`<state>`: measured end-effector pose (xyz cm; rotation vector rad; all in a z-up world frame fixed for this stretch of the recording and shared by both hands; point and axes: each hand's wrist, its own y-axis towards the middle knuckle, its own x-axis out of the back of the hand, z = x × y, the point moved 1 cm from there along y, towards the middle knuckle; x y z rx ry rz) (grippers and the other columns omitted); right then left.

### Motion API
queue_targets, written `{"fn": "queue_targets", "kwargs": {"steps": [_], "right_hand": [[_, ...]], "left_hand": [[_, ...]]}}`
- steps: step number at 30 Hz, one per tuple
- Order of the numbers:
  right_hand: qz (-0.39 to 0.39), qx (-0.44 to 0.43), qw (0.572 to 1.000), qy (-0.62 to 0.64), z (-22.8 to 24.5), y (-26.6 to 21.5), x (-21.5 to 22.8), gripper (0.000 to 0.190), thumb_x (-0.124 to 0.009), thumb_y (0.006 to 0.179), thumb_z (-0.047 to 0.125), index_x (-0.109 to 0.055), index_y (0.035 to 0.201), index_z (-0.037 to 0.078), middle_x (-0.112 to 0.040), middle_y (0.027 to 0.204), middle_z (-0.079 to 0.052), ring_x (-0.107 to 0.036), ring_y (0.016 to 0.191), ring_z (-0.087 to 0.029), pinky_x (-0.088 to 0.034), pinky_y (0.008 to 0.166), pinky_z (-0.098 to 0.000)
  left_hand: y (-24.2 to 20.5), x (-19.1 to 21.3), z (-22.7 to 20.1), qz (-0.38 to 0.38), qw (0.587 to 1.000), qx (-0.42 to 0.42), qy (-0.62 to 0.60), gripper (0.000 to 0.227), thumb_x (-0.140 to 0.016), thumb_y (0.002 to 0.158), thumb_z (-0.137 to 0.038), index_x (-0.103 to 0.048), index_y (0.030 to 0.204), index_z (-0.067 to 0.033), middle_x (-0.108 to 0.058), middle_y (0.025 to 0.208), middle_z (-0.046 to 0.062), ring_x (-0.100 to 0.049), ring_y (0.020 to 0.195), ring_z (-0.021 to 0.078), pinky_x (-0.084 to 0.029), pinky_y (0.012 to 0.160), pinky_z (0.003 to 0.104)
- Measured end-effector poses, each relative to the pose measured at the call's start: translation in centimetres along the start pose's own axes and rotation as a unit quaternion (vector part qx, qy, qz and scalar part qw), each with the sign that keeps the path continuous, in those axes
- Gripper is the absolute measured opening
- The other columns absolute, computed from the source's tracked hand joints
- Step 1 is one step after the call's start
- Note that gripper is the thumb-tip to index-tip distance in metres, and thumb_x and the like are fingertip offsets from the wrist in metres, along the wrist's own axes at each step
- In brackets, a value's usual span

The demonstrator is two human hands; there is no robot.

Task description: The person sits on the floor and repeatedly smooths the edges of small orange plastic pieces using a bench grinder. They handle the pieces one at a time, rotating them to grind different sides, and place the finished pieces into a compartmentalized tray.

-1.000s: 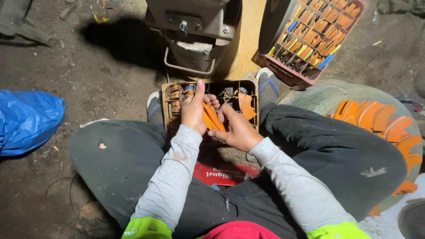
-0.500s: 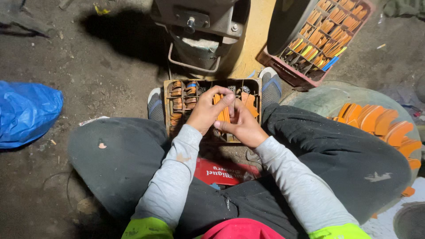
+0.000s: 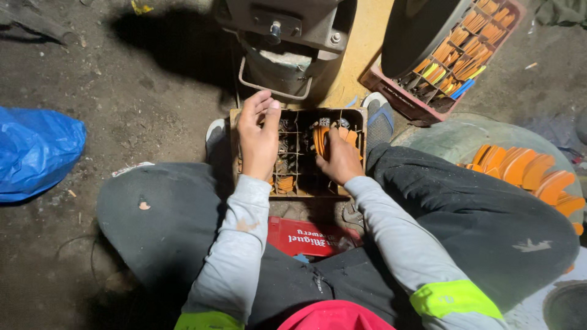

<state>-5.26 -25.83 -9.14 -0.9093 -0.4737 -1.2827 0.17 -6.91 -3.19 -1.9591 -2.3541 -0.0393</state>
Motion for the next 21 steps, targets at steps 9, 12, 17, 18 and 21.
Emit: {"fn": "queue_targets", "kwargs": {"steps": [9, 12, 17, 18, 21], "right_hand": [[-0.132, 0.101, 0.973, -0.159, -1.9, 3.1, -9.7, 0.051, -0.062, 0.085, 0.002, -0.055, 0.136, 0.002, -0.067, 0.098, -0.021, -0.061, 0.095, -0.039, -0.047, 0.088, -0.0484], [-0.13, 0.101, 0.967, -0.192, -1.7, 3.6, -10.3, 0.042, -0.061, 0.086, 0.007, -0.058, 0.128, 0.006, -0.068, 0.102, -0.017, -0.057, 0.105, -0.037, -0.041, 0.097, -0.0519], [-0.097, 0.094, 0.97, -0.202, -1.0, 2.8, -8.4, 0.059, -0.074, 0.068, 0.023, -0.059, 0.122, 0.003, -0.066, 0.107, -0.019, -0.053, 0.112, -0.038, -0.034, 0.1, -0.0572], [-0.095, 0.096, 0.971, -0.198, -0.7, 2.5, -8.1, 0.059, -0.076, 0.069, 0.027, -0.058, 0.12, 0.002, -0.064, 0.108, -0.021, -0.052, 0.111, -0.039, -0.034, 0.099, -0.0576], [-0.1, 0.087, 0.977, -0.165, -0.7, 2.0, -7.3, 0.054, -0.08, 0.078, 0.035, -0.057, 0.115, 0.002, -0.061, 0.112, -0.022, -0.052, 0.113, -0.039, -0.034, 0.101, -0.057]], "left_hand": [[-0.8, -0.1, -0.1, 0.019, 1.0, 0.014, -0.006, 0.026, -0.067, 0.099, -0.014, -0.066, 0.12, 0.0012, -0.072, 0.114, 0.01, -0.068, 0.107, 0.0171, -0.053, 0.094, 0.031], [-0.5, 0.3, 0.0, 0.016, 1.0, 0.01, 0.012, 0.025, -0.067, 0.099, -0.013, -0.066, 0.119, 0.0013, -0.073, 0.112, 0.01, -0.068, 0.105, 0.0168, -0.054, 0.093, 0.031], [-0.7, -0.5, 0.3, 0.035, 0.999, 0.037, -0.006, 0.025, -0.068, 0.097, -0.012, -0.066, 0.119, 0.0008, -0.072, 0.11, 0.009, -0.068, 0.103, 0.0154, -0.055, 0.089, 0.029], [-0.8, -0.6, 0.4, 0.041, 0.999, 0.033, -0.012, 0.024, -0.068, 0.098, -0.011, -0.066, 0.118, 0.001, -0.073, 0.109, 0.009, -0.068, 0.102, 0.0153, -0.055, 0.089, 0.029], [-0.9, -0.6, 0.6, 0.051, 0.998, 0.027, -0.025, 0.021, -0.069, 0.098, -0.011, -0.067, 0.115, 0.0013, -0.073, 0.106, 0.009, -0.068, 0.097, 0.0146, -0.056, 0.088, 0.029]]}}
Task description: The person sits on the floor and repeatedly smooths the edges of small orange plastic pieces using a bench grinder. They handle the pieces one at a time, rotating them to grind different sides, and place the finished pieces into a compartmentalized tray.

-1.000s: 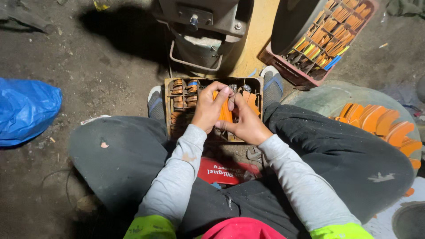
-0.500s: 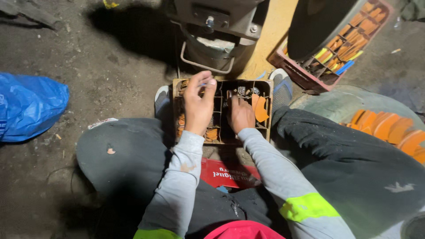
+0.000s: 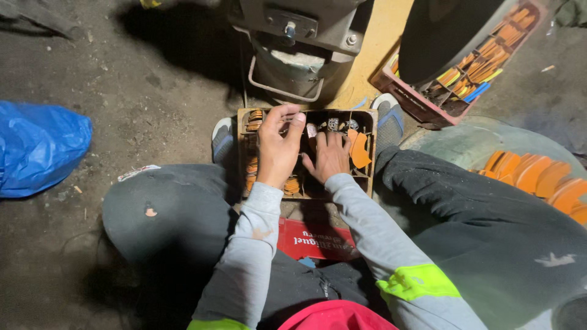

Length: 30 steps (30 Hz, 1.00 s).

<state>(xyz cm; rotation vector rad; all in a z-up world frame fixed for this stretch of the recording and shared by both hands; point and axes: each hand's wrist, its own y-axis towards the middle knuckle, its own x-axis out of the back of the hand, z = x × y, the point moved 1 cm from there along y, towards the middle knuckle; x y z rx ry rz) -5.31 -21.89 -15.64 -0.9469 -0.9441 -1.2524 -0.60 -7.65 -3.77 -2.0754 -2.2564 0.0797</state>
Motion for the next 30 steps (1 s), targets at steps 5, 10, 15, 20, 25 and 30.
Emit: {"fn": "queue_targets", "kwargs": {"steps": [5, 10, 15, 20, 25, 30], "right_hand": [[-0.072, -0.141, 0.987, 0.013, -5.6, -1.7, 1.6, 0.039, -0.079, 0.087, 0.028, -0.059, 0.114, 0.007, -0.059, 0.124, -0.018, -0.051, 0.122, -0.037, -0.038, 0.099, -0.0524], [0.009, -0.172, 0.984, -0.042, -8.8, -3.1, 1.1, 0.06, -0.087, 0.066, 0.025, -0.059, 0.113, 0.001, -0.057, 0.121, -0.022, -0.047, 0.115, -0.04, -0.039, 0.093, -0.0528], [0.017, -0.214, 0.977, 0.008, -9.3, -3.0, 0.3, 0.046, -0.086, 0.073, 0.022, -0.061, 0.109, 0.006, -0.064, 0.117, -0.014, -0.051, 0.118, -0.036, -0.041, 0.097, -0.0522], [-0.024, -0.248, 0.932, 0.265, -12.1, 0.7, 4.1, 0.044, -0.087, 0.072, 0.014, -0.056, 0.102, 0.006, -0.069, 0.098, -0.011, -0.067, 0.09, -0.022, -0.056, 0.085, -0.041], [0.059, -0.096, 0.825, 0.554, -14.2, 4.6, 15.7, 0.041, -0.075, 0.082, -0.01, -0.053, 0.114, 0.003, -0.064, 0.106, -0.005, -0.068, 0.096, -0.015, -0.06, 0.089, -0.031], [0.066, -0.06, 0.756, 0.648, -9.5, 1.2, 24.2, 0.046, -0.072, 0.084, -0.013, -0.052, 0.122, 0.002, -0.063, 0.112, -0.005, -0.066, 0.107, -0.015, -0.059, 0.096, -0.0315]], "left_hand": [[-0.2, 0.0, -0.1, 0.008, 1.0, 0.008, -0.026, 0.017, -0.069, 0.1, -0.01, -0.067, 0.112, 0.0015, -0.072, 0.1, 0.008, -0.066, 0.09, 0.0133, -0.054, 0.082, 0.027], [-0.3, -1.0, -0.9, 0.023, 1.0, 0.006, 0.006, 0.017, -0.069, 0.098, -0.01, -0.067, 0.111, 0.0004, -0.072, 0.101, 0.006, -0.068, 0.092, 0.0127, -0.056, 0.085, 0.027], [-0.5, -1.7, -1.6, 0.047, 0.999, 0.012, 0.012, 0.019, -0.069, 0.097, -0.01, -0.066, 0.112, 0.0002, -0.071, 0.101, 0.007, -0.068, 0.092, 0.0135, -0.057, 0.083, 0.027], [-2.4, -2.9, -3.4, 0.135, 0.987, 0.021, 0.081, 0.019, -0.07, 0.096, -0.015, -0.068, 0.111, -0.0028, -0.075, 0.1, 0.009, -0.071, 0.088, 0.0159, -0.058, 0.08, 0.029], [-5.0, -5.0, -5.6, 0.288, 0.937, -0.03, 0.198, 0.044, -0.077, 0.09, -0.025, -0.064, 0.126, -0.0036, -0.073, 0.106, 0.014, -0.072, 0.09, 0.0206, -0.057, 0.082, 0.032], [-3.8, -9.2, -6.0, 0.253, 0.953, -0.027, 0.167, 0.069, -0.079, 0.089, -0.028, -0.048, 0.143, 0.0022, -0.071, 0.115, 0.018, -0.074, 0.095, 0.0204, -0.054, 0.088, 0.033]]}}
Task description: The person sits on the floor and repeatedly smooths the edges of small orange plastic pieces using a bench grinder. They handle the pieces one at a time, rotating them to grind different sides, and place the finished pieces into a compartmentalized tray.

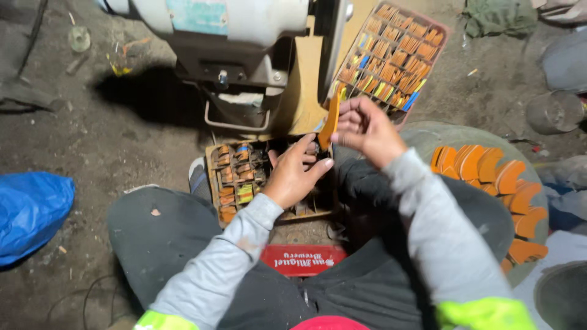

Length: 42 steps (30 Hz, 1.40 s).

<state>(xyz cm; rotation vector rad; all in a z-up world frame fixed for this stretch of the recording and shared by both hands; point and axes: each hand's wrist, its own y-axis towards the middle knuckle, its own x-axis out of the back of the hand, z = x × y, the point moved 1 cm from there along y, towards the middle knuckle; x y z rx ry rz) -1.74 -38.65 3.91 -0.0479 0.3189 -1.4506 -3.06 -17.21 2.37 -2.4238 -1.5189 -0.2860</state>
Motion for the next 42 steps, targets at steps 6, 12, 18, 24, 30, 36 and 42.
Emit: {"fn": "queue_targets", "kwargs": {"steps": [6, 12, 18, 24, 30, 36, 42], "right_hand": [[-0.021, 0.06, 0.998, 0.0, 0.6, -1.5, -2.8, 0.052, -0.072, 0.089, -0.006, -0.049, 0.134, 0.003, -0.064, 0.116, -0.006, -0.064, 0.108, -0.016, -0.056, 0.098, -0.0316], [-0.103, 0.243, 0.915, -0.306, 1.3, 0.7, -2.5, 0.038, -0.064, 0.093, -0.002, -0.066, 0.131, -0.002, -0.064, 0.13, -0.014, -0.061, 0.124, -0.026, -0.048, 0.107, -0.0342], [-0.139, 0.197, 0.937, -0.253, 1.2, 2.8, -2.2, 0.038, -0.055, 0.091, -0.004, -0.068, 0.126, -0.003, -0.062, 0.127, -0.015, -0.062, 0.119, -0.025, -0.05, 0.103, -0.0319], [-0.127, 0.244, 0.918, -0.286, 1.4, 2.4, -2.3, 0.045, -0.053, 0.083, -0.01, -0.069, 0.125, -0.006, -0.063, 0.125, -0.017, -0.062, 0.124, -0.03, -0.046, 0.11, -0.0367], [-0.054, 0.072, 0.965, -0.248, 1.8, -1.4, -1.3, 0.031, -0.064, 0.089, -0.001, -0.07, 0.12, -0.002, -0.072, 0.117, -0.015, -0.068, 0.11, -0.029, -0.051, 0.097, -0.0356], [-0.12, 0.215, 0.919, -0.309, 2.2, 0.4, -2.8, 0.039, -0.055, 0.088, -0.007, -0.067, 0.125, -0.004, -0.067, 0.126, -0.02, -0.064, 0.123, -0.032, -0.047, 0.108, -0.0364], [-0.16, 0.217, 0.923, -0.275, 1.5, 2.3, -3.0, 0.05, -0.05, 0.08, -0.01, -0.07, 0.126, -0.003, -0.066, 0.125, -0.018, -0.063, 0.122, -0.029, -0.046, 0.111, -0.0343]], "left_hand": [[1.7, -2.2, 1.0, 0.035, 0.969, 0.013, -0.243, 0.046, -0.065, 0.098, -0.005, -0.058, 0.142, 0.0073, -0.071, 0.121, 0.015, -0.065, 0.104, 0.0148, -0.054, 0.088, 0.028], [5.0, -1.1, 1.7, 0.07, 0.937, 0.018, -0.341, 0.043, -0.069, 0.098, -0.003, -0.06, 0.139, 0.0062, -0.068, 0.129, 0.007, -0.063, 0.112, 0.0102, -0.052, 0.098, 0.025], [7.1, -0.8, 2.0, 0.055, 0.931, 0.047, -0.358, 0.037, -0.073, 0.097, -0.01, -0.066, 0.13, 0.0064, -0.073, 0.118, 0.006, -0.065, 0.102, 0.0102, -0.054, 0.092, 0.026], [6.5, -0.8, 2.3, 0.058, 0.936, 0.054, -0.344, 0.036, -0.076, 0.096, -0.01, -0.068, 0.128, 0.0054, -0.073, 0.107, 0.003, -0.064, 0.093, 0.0079, -0.053, 0.082, 0.025], [3.4, -1.2, 2.3, -0.001, 0.998, 0.054, 0.014, 0.056, -0.089, 0.081, -0.009, -0.067, 0.131, 0.0026, -0.067, 0.09, 0.011, -0.061, 0.076, 0.0106, -0.052, 0.069, 0.025], [6.0, -0.8, 2.1, 0.086, 0.934, 0.035, -0.344, 0.042, -0.075, 0.091, -0.006, -0.065, 0.13, 0.0044, -0.074, 0.111, 0.003, -0.067, 0.097, 0.0083, -0.056, 0.089, 0.025], [7.1, 0.1, 1.6, 0.045, 0.934, 0.077, -0.346, 0.033, -0.08, 0.09, -0.008, -0.07, 0.119, 0.0031, -0.071, 0.105, 0.003, -0.063, 0.094, 0.0093, -0.053, 0.086, 0.026]]}}
